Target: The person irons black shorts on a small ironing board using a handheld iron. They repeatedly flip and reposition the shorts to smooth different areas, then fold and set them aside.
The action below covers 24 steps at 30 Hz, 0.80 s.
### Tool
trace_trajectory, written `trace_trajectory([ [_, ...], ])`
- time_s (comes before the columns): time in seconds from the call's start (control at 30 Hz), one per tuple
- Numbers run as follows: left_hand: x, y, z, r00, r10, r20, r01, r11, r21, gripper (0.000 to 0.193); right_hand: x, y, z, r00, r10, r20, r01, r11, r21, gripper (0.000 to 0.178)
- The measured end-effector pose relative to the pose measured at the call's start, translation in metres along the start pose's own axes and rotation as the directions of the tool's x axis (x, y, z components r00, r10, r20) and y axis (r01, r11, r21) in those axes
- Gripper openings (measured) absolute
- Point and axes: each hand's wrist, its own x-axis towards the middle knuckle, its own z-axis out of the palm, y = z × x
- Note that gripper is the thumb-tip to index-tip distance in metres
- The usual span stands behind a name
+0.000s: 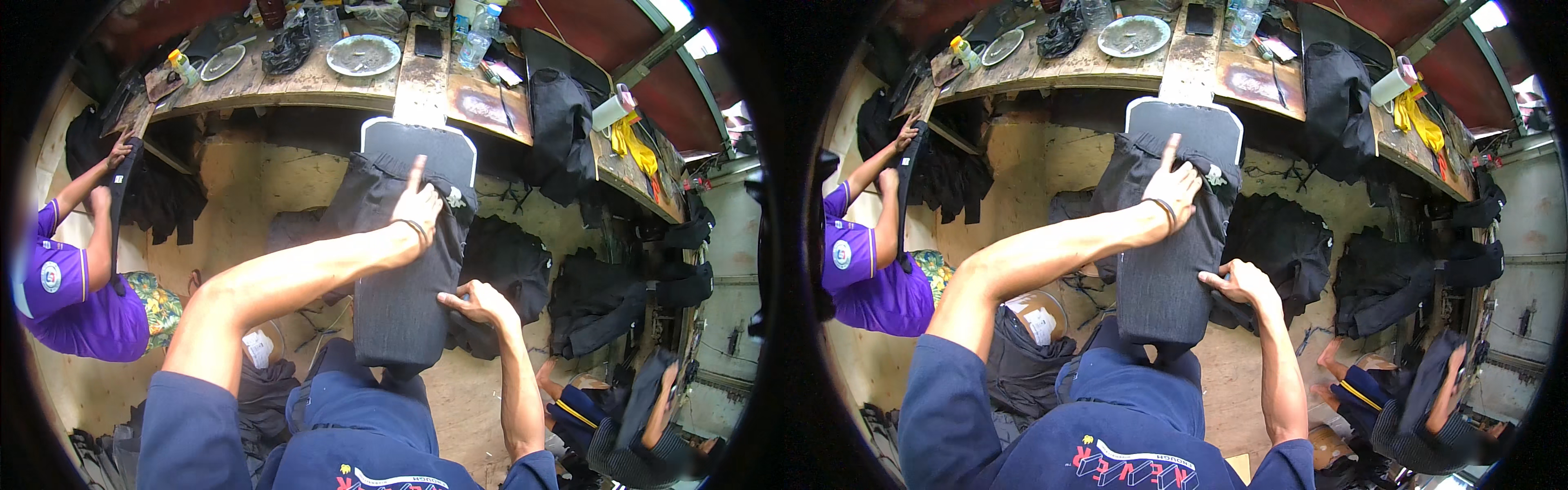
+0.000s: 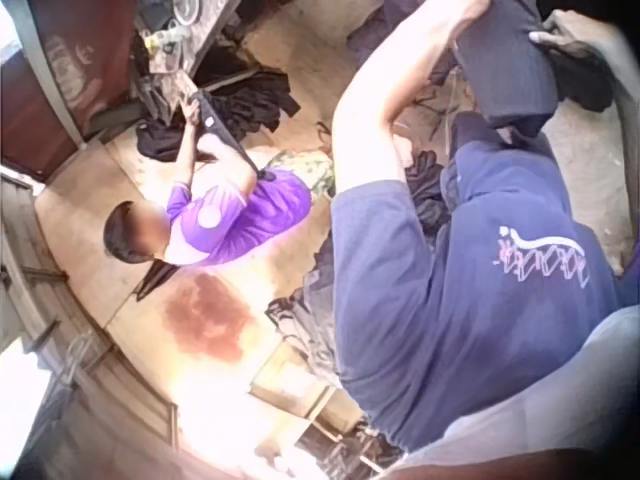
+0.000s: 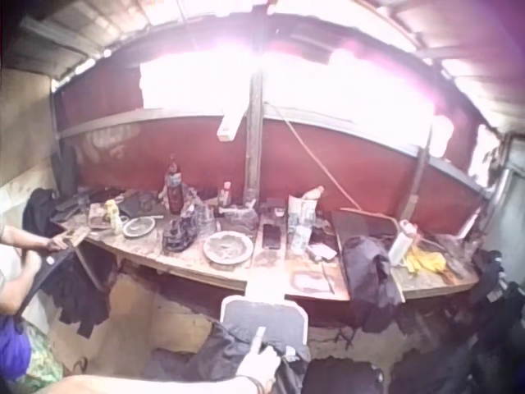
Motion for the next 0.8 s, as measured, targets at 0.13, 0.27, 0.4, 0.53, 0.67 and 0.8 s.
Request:
trace_trajectory([
  [0.13, -0.018, 0.006, 0.04, 0.867, -0.12, -0.483, -0.011, 0.965, -0.261, 0.036, 0.002, 0.01, -0.003, 0.995, -0.055, -0.081, 0.062, 0.995, 0.074, 0.078],
  [0.27, -0.024, 0.009, 0.07, 0.701, -0.224, -0.677, -0.072, 0.922, -0.38, 0.035, 0.017, 0.002, -0.042, 0.939, -0.042, -0.342, 0.065, 0.996, 0.057, 0.076],
  [0.4, -0.016, -0.001, 0.07, 0.776, -0.418, -0.472, 0.043, 0.782, -0.622, 0.056, 0.037, -0.013, -0.068, 0.936, -0.171, -0.306, 0.116, 0.975, -0.191, 0.074],
  [0.53, 0.0, -0.013, 0.073, 0.815, -0.35, -0.462, -0.055, 0.747, -0.663, 0.055, 0.058, -0.003, -0.041, 0.829, -0.31, -0.464, 0.191, 0.939, -0.287, 0.05],
  [0.67, 0.022, -0.024, 0.086, 0.835, -0.304, -0.459, -0.06, 0.778, -0.625, 0.059, 0.082, 0.015, -0.021, 0.573, -0.405, -0.713, 0.374, 0.903, -0.212, 0.032],
  [0.8, 0.034, -0.035, 0.088, 0.861, -0.309, -0.405, -0.003, 0.792, -0.611, 0.063, 0.075, 0.002, -0.048, 0.583, -0.472, -0.661, 0.421, 0.872, -0.251, 0.033],
])
